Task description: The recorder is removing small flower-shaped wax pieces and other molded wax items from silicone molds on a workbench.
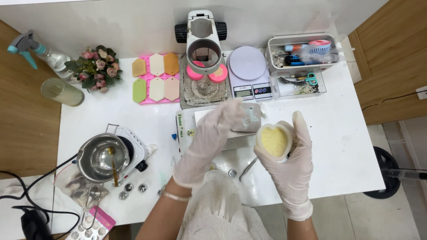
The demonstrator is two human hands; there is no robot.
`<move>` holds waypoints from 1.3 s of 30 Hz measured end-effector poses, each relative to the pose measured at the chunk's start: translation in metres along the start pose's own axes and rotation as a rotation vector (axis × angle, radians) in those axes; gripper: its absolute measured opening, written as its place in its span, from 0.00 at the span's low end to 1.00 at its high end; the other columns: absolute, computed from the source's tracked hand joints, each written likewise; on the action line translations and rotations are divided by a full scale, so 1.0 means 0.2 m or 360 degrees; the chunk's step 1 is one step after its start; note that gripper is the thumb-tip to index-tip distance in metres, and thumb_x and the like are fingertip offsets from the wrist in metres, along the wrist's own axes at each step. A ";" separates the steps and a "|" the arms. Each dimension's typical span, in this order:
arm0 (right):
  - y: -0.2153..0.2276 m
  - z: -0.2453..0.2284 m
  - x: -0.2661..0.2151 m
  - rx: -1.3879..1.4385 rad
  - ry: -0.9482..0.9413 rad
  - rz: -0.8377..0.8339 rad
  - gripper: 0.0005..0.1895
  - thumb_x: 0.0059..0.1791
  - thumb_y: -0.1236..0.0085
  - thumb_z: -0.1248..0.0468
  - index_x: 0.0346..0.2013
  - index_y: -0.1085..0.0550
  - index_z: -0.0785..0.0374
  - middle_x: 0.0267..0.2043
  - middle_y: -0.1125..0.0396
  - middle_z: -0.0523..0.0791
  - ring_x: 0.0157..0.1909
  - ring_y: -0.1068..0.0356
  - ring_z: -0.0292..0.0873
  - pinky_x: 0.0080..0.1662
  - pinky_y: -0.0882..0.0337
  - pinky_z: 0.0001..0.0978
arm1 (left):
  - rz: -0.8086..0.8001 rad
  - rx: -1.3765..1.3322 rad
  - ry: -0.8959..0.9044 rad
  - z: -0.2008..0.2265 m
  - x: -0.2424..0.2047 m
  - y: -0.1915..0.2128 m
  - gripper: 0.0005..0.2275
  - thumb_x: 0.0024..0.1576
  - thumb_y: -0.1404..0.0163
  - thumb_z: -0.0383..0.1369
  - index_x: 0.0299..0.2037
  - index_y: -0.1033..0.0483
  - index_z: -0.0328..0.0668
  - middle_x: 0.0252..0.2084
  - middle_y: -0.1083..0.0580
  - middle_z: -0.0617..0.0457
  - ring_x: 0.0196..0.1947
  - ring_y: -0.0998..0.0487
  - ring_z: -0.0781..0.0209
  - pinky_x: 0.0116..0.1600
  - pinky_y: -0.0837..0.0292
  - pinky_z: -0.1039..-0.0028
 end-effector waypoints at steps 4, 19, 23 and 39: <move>-0.16 -0.24 -0.10 0.0136 0.0259 -0.0221 0.58 0.38 0.27 0.73 0.76 0.52 0.68 0.63 0.36 0.49 0.60 0.33 0.41 0.62 0.30 0.30 | -0.0219 -0.0721 0.0132 -0.01 -0.33 0.03 0.18 0.68 0.51 0.38 0.65 0.28 0.39 0.49 0.24 0.52 0.44 0.23 0.68 0.50 0.24 0.77; -0.64 -0.37 -0.43 0.0485 -0.0546 -0.0357 0.12 0.54 0.43 0.67 0.51 0.23 0.69 0.44 0.26 0.40 0.44 0.31 0.30 0.49 0.31 0.21 | 0.0545 -0.0687 0.0154 -0.02 -0.92 0.66 0.19 0.56 0.42 0.24 0.59 0.22 0.32 0.49 0.26 0.50 0.44 0.22 0.69 0.47 0.24 0.81; -0.69 -0.35 -0.47 0.0621 -0.0566 -0.0320 0.11 0.56 0.44 0.66 0.50 0.23 0.70 0.43 0.28 0.41 0.43 0.32 0.31 0.47 0.32 0.21 | 0.0498 -0.0884 0.0056 -0.02 -0.98 0.71 0.16 0.59 0.44 0.24 0.58 0.22 0.32 0.51 0.22 0.52 0.47 0.22 0.71 0.52 0.25 0.82; -0.66 -0.38 -0.61 0.0966 -0.0607 -0.0158 0.05 0.57 0.44 0.70 0.45 0.26 0.70 0.42 0.30 0.43 0.43 0.32 0.35 0.48 0.31 0.27 | 0.0586 -0.0545 0.0056 0.03 -1.00 0.72 0.13 0.58 0.42 0.22 0.53 0.18 0.37 0.41 0.26 0.59 0.35 0.28 0.77 0.40 0.31 0.87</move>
Point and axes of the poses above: each hand's wrist, its own x-axis towards the middle knuckle, its own y-axis out of the back of the hand, z = x × y, the point moved 2 cm from there along x, towards the middle knuckle
